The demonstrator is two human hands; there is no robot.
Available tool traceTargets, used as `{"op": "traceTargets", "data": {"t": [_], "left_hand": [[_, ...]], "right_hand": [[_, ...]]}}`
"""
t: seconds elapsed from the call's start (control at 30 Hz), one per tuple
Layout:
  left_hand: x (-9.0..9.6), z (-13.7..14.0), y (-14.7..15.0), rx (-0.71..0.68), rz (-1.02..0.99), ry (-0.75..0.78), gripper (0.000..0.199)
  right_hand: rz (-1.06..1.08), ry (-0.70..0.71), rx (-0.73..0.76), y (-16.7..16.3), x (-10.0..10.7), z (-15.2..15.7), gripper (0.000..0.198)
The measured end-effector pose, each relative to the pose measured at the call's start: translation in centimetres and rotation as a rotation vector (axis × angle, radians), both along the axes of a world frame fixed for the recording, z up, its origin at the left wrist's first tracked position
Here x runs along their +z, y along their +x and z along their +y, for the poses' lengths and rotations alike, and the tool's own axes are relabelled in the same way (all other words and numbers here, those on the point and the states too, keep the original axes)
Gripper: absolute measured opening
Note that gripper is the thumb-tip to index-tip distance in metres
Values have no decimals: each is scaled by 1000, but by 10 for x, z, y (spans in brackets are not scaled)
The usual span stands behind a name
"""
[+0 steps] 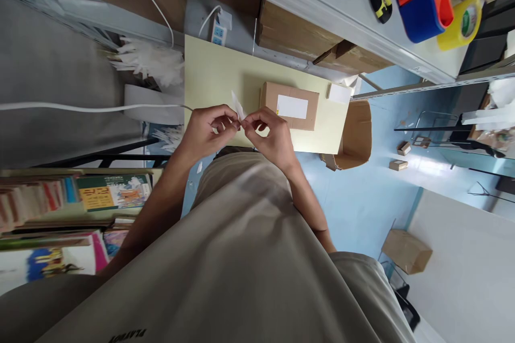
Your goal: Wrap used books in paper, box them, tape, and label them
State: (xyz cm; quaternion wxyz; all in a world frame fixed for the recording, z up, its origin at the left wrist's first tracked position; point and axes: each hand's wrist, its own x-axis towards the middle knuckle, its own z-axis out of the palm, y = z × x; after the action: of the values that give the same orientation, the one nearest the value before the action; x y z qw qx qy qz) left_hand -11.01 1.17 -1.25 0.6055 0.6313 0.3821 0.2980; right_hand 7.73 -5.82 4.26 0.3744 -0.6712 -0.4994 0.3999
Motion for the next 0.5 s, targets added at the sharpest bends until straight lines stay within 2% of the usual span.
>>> {"op": "traceTargets", "data": {"t": [0.1, 0.2, 0.37, 0.5], "left_hand": [[-18, 3, 1, 0, 84, 17, 14], [-44, 9, 1, 46, 195, 15, 8], [-90, 28, -7, 231, 415, -50, 4], [-121, 51, -38, 395, 621, -109, 9]], "right_hand": [[31, -36, -33, -3, -8, -3, 27], [111, -59, -110, -4, -12, -8, 29], [230, -56, -241, -2, -5, -18, 36], [257, -35, -343, 1, 9, -27, 36]]}}
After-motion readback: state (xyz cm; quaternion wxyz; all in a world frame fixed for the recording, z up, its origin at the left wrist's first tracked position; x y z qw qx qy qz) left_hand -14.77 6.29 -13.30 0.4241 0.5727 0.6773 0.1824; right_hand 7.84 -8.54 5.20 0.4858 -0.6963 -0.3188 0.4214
